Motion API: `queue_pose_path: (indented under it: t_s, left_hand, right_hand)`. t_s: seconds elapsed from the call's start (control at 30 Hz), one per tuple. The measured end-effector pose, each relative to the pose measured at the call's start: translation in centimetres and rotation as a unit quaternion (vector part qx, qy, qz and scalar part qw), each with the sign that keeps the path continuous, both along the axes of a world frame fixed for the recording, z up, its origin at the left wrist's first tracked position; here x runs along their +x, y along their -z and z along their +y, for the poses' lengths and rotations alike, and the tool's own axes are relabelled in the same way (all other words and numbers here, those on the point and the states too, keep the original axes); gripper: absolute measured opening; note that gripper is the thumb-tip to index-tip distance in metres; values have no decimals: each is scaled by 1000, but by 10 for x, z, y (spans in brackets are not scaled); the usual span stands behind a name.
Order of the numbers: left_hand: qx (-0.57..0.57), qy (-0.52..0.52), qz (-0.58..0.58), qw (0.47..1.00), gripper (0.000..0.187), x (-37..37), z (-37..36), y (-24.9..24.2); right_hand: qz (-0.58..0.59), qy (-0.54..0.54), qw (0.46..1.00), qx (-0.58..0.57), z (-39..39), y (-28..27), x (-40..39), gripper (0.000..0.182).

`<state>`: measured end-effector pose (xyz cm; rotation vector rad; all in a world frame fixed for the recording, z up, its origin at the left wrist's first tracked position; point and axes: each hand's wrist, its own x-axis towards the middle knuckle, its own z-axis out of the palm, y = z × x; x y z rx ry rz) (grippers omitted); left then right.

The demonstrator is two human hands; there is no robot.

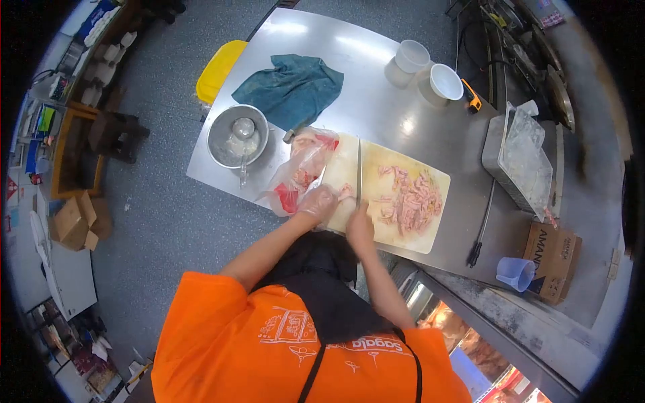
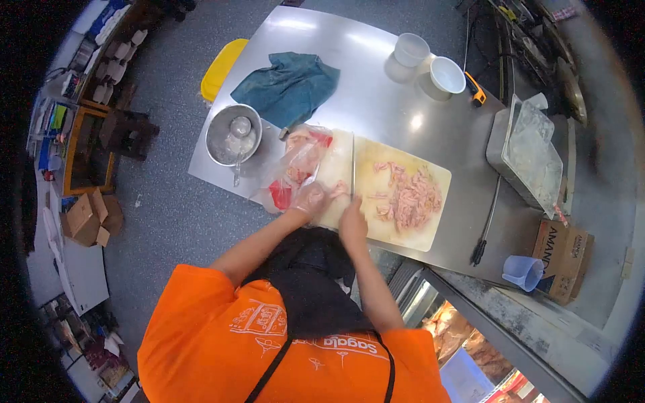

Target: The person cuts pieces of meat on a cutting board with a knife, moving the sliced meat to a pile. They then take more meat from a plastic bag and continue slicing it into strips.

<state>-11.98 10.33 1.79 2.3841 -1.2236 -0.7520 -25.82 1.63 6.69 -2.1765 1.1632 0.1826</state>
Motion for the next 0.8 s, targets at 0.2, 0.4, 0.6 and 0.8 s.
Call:
queue_pose_path:
  t_s: [0.2, 0.4, 0.6, 0.8]
  left_hand:
    - [63, -74, 172, 980, 47, 8, 17, -109]
    - [-69, 5, 108, 992, 51, -15, 33, -52]
    - [-42, -192, 371, 908, 40, 0, 15, -37]
    - [-75, 74, -110, 988, 50, 11, 10, -90]
  right_hand:
    - [-3, -6, 1000, 18, 30, 2, -59, 24]
    - [-28, 5, 1000, -3, 22, 3, -41, 26]
    - [-11, 15, 1000, 22, 27, 6, -49, 27]
    - [-33, 19, 999, 21, 25, 5, -50, 27]
